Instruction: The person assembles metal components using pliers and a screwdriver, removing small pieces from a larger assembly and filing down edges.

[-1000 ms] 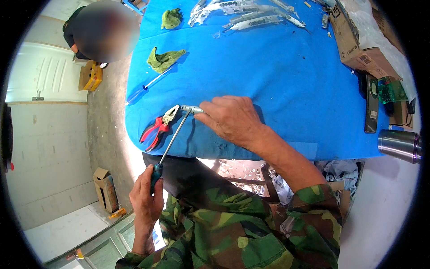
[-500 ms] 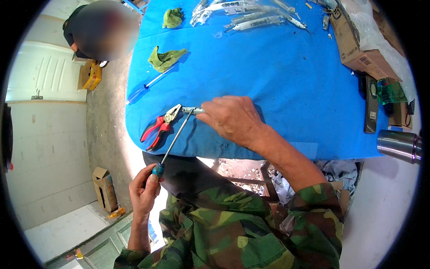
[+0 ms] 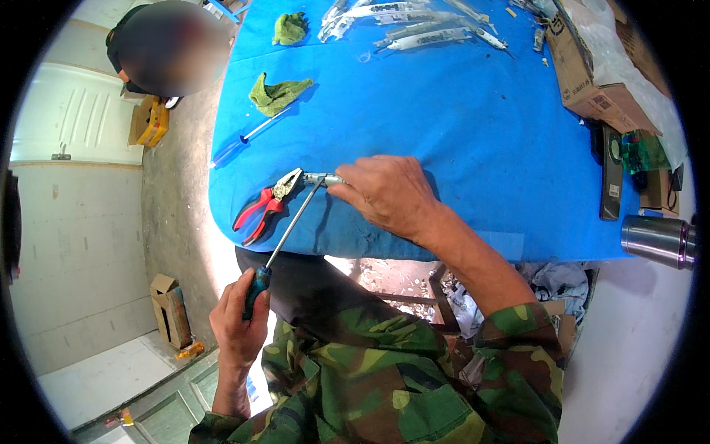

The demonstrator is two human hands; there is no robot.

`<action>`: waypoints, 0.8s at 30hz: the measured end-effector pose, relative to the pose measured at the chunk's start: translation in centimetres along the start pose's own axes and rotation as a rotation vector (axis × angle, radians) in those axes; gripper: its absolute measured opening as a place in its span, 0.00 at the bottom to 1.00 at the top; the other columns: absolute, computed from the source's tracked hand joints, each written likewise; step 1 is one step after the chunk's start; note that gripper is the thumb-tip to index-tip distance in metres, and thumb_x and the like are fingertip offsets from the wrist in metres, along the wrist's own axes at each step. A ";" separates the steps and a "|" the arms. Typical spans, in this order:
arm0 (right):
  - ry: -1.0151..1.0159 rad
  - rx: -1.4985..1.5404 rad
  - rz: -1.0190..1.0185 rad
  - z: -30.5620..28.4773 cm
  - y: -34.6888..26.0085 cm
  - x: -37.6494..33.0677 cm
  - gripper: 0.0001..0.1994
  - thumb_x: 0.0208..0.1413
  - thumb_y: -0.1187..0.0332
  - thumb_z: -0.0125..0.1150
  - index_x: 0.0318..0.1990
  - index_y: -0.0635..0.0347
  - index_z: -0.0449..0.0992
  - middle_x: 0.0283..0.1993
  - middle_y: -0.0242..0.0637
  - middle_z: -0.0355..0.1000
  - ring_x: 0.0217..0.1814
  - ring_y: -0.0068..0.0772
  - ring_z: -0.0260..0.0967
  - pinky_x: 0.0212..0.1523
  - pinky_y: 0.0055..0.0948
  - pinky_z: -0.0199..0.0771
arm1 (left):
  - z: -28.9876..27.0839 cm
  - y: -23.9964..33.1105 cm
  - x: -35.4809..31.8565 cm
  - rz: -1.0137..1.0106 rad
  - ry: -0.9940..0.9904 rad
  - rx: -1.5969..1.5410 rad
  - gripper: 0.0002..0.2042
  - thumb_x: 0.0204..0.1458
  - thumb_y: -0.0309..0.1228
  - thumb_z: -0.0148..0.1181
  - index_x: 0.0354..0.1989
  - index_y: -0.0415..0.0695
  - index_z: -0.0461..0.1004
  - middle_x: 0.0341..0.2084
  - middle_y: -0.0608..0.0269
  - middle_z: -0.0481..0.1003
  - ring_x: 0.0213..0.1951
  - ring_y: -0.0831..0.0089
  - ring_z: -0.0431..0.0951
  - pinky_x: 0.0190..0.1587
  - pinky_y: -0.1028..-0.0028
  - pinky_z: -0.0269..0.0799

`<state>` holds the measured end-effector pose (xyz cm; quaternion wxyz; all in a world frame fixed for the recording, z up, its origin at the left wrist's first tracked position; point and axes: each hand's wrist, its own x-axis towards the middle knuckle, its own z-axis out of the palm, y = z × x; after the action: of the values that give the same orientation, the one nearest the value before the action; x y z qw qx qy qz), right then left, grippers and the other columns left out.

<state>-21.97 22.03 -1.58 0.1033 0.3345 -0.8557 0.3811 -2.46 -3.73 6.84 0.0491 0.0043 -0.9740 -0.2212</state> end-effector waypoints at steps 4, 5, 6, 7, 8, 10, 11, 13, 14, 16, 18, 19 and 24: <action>-0.007 -0.015 -0.008 -0.2 -0.1 0.1 0.11 0.59 0.59 0.72 0.35 0.53 0.78 0.25 0.38 0.72 0.28 0.44 0.74 0.27 0.45 0.70 | 0.0 0.2 0.2 0.039 0.005 0.056 0.22 0.54 0.22 0.70 0.59 0.40 0.77 0.39 0.49 0.83 0.36 0.58 0.87 0.37 0.66 0.82; -0.010 -0.019 -0.010 -0.2 -0.1 0.1 0.11 0.59 0.59 0.72 0.35 0.53 0.78 0.25 0.38 0.72 0.28 0.44 0.74 0.27 0.45 0.70 | 0.0 0.2 0.2 0.051 0.007 0.065 0.23 0.54 0.22 0.71 0.59 0.40 0.77 0.39 0.49 0.83 0.36 0.57 0.87 0.37 0.66 0.82; -0.013 -0.023 -0.013 -0.1 -0.1 0.1 0.11 0.59 0.58 0.72 0.35 0.53 0.78 0.25 0.37 0.73 0.28 0.44 0.74 0.27 0.45 0.71 | -0.1 0.4 0.2 0.066 0.002 0.098 0.23 0.54 0.22 0.71 0.59 0.40 0.77 0.39 0.49 0.83 0.36 0.57 0.87 0.37 0.66 0.82; -0.019 -0.026 -0.014 -0.1 -0.1 0.1 0.11 0.59 0.58 0.72 0.35 0.53 0.78 0.25 0.37 0.73 0.28 0.44 0.74 0.27 0.45 0.71 | -0.2 0.6 0.2 0.081 -0.003 0.131 0.23 0.54 0.22 0.71 0.59 0.39 0.77 0.39 0.49 0.83 0.36 0.56 0.87 0.37 0.66 0.82; -0.026 -0.030 -0.014 -0.2 -0.1 0.1 0.11 0.59 0.58 0.72 0.35 0.53 0.78 0.25 0.37 0.73 0.28 0.44 0.74 0.27 0.44 0.71 | -0.3 0.8 0.3 0.096 -0.009 0.163 0.23 0.54 0.22 0.71 0.59 0.39 0.77 0.39 0.49 0.83 0.36 0.56 0.87 0.37 0.67 0.82; -0.034 -0.034 -0.016 -0.3 -0.1 0.2 0.11 0.59 0.58 0.72 0.35 0.53 0.78 0.25 0.37 0.72 0.28 0.43 0.74 0.27 0.44 0.71 | -0.5 1.1 0.6 0.140 0.004 0.215 0.22 0.54 0.22 0.71 0.59 0.38 0.77 0.39 0.49 0.83 0.36 0.55 0.87 0.37 0.67 0.82; -0.036 -0.034 -0.020 -0.2 -0.1 0.2 0.11 0.59 0.58 0.72 0.35 0.53 0.78 0.25 0.37 0.72 0.28 0.43 0.74 0.27 0.44 0.71 | -0.6 1.1 0.7 0.162 0.011 0.242 0.22 0.54 0.22 0.71 0.58 0.38 0.77 0.39 0.49 0.83 0.36 0.55 0.87 0.37 0.67 0.82; -0.042 -0.042 -0.025 -0.2 -0.1 0.2 0.12 0.59 0.58 0.72 0.34 0.53 0.77 0.25 0.37 0.72 0.28 0.43 0.74 0.27 0.44 0.72 | -0.6 1.0 0.9 0.116 -0.011 0.168 0.21 0.54 0.23 0.71 0.58 0.37 0.78 0.38 0.49 0.83 0.36 0.58 0.87 0.37 0.68 0.81; -0.045 -0.048 -0.027 -0.2 0.0 0.2 0.12 0.59 0.58 0.72 0.34 0.53 0.76 0.25 0.36 0.72 0.28 0.43 0.74 0.27 0.44 0.72 | -0.8 0.8 1.0 0.092 -0.021 0.133 0.21 0.54 0.23 0.71 0.58 0.37 0.78 0.38 0.49 0.83 0.36 0.60 0.87 0.37 0.68 0.81; -0.038 -0.053 -0.036 -0.1 0.0 0.2 0.12 0.59 0.58 0.72 0.33 0.53 0.75 0.25 0.36 0.72 0.28 0.43 0.74 0.27 0.44 0.72 | -0.7 -0.5 1.5 0.070 -0.014 -0.020 0.19 0.57 0.25 0.70 0.57 0.36 0.78 0.36 0.53 0.84 0.33 0.67 0.85 0.34 0.71 0.79; -0.018 -0.052 -0.054 0.0 0.0 0.2 0.13 0.59 0.58 0.72 0.33 0.52 0.74 0.25 0.36 0.72 0.28 0.43 0.74 0.27 0.44 0.72 | -0.8 -1.5 1.8 -0.042 -0.050 -0.191 0.18 0.59 0.26 0.69 0.57 0.35 0.79 0.32 0.57 0.82 0.30 0.72 0.82 0.32 0.74 0.76; -0.020 -0.063 -0.057 0.0 0.0 0.1 0.12 0.59 0.58 0.72 0.33 0.52 0.75 0.25 0.36 0.72 0.28 0.43 0.74 0.27 0.44 0.71 | -1.0 -1.8 1.9 -0.141 -0.091 -0.284 0.17 0.59 0.26 0.69 0.57 0.36 0.79 0.29 0.60 0.81 0.29 0.74 0.80 0.32 0.75 0.75; -0.001 -0.106 -0.089 -0.2 -0.6 0.1 0.12 0.58 0.59 0.72 0.34 0.52 0.75 0.25 0.33 0.70 0.28 0.42 0.73 0.26 0.43 0.70 | -1.0 -2.5 1.6 -0.445 -0.193 -0.676 0.16 0.65 0.33 0.64 0.56 0.35 0.80 0.30 0.64 0.82 0.23 0.86 0.72 0.25 0.83 0.64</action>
<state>-21.66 21.79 -1.06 0.1374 0.3664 -0.8589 0.3304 -3.99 -6.43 6.77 -0.0930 0.1774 -0.8220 -0.5332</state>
